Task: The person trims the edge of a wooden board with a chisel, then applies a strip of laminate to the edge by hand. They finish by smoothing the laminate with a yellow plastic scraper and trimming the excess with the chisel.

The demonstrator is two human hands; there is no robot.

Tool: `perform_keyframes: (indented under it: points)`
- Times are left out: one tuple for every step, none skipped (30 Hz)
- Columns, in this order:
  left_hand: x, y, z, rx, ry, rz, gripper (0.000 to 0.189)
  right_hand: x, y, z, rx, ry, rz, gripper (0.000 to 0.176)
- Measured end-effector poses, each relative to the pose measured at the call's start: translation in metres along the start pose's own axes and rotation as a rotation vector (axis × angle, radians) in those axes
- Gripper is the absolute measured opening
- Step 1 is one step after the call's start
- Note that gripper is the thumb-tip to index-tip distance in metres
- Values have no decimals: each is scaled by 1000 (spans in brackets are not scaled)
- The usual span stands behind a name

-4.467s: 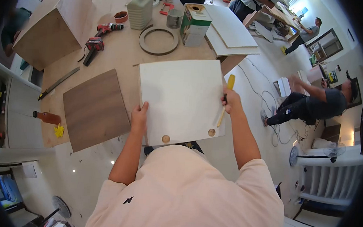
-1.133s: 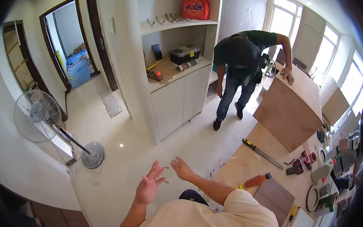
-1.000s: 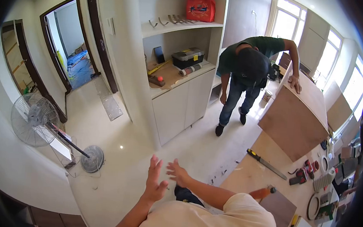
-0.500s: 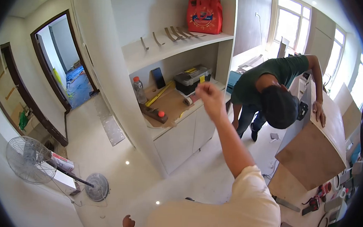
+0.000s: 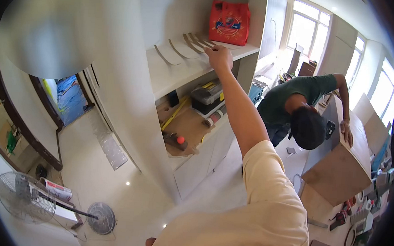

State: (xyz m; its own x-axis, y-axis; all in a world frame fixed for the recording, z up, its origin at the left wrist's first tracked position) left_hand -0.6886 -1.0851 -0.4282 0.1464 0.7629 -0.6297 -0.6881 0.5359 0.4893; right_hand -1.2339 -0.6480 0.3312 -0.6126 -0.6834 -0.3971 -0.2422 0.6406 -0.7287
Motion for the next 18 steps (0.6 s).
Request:
perform_keyframes:
  points:
    - [-12, -2, -18, -5, -6, 6, 14, 6, 2, -7, 6, 10, -10, 48]
    - [-27, -4, -34, -15, -9, 22, 13, 11, 3, -12, 12, 19, -21, 45]
    - [-43, -4, -50, 3, -11, 25, 12, 11, -2, -17, -38, 57, -33, 42]
    - [-56, 0, -64, 60, -4, 10, 11, 10, -6, -21, -86, 94, -43, 39]
    - [-75, 8, -67, 229, 42, -65, 11, 5, -11, -20, -132, 131, -49, 36]
    - [-95, 17, -68, 393, 102, -147, 12, -1, -15, -19, -169, 157, -41, 36]
    - [-107, 16, -76, 352, 111, -105, 13, -13, -29, -13, -205, 184, -30, 35]
    - [-119, 16, -84, 312, 121, -62, 14, -28, -44, -5, -240, 211, -18, 35]
    - [-117, 1, -93, 57, 90, 86, 16, -43, -55, 3, -259, 215, -42, 36]
    - [-112, -17, -93, -200, 59, 224, 18, -61, -67, 13, -275, 223, -63, 37]
    - [-112, 2, -95, -11, 2, 43, 19, -78, -73, 23, -287, 235, -80, 38]
    - [-110, 18, -101, 110, -42, -70, 20, -95, -72, 32, -293, 282, -148, 38]
    - [-101, 29, -109, 245, -92, -184, 21, -116, -69, 41, -300, 340, -210, 38]
    - [-93, 45, -115, 391, -135, -282, 22, -140, -70, 60, -316, 352, -352, 36]
    - [-79, 55, -119, 527, -179, -376, 23, -168, -78, 90, -319, 371, -435, 34]
    - [-75, 60, -128, 547, -230, -387, 23, -201, -83, 121, -295, 411, -328, 32]
    - [-71, 64, -136, 566, -282, -396, 23, -233, -86, 160, -254, 550, -202, 32]
    - [-59, 69, -140, 577, -333, -400, 24, -261, -81, 188, -295, 626, -193, 34]
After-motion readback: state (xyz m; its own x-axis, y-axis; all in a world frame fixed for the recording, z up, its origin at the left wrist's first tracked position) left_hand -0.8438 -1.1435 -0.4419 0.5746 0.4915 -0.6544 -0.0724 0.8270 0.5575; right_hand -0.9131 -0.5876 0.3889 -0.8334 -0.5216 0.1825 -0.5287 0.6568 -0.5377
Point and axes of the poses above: each hand's wrist, its own z-axis away from the middle knuckle, its own x-axis out of the palm, y = z × x, the point moved 9 cm from there along -z, towards the middle knuckle, and after that the axes turned 2 degrees about -x, right-handed, at the moved point
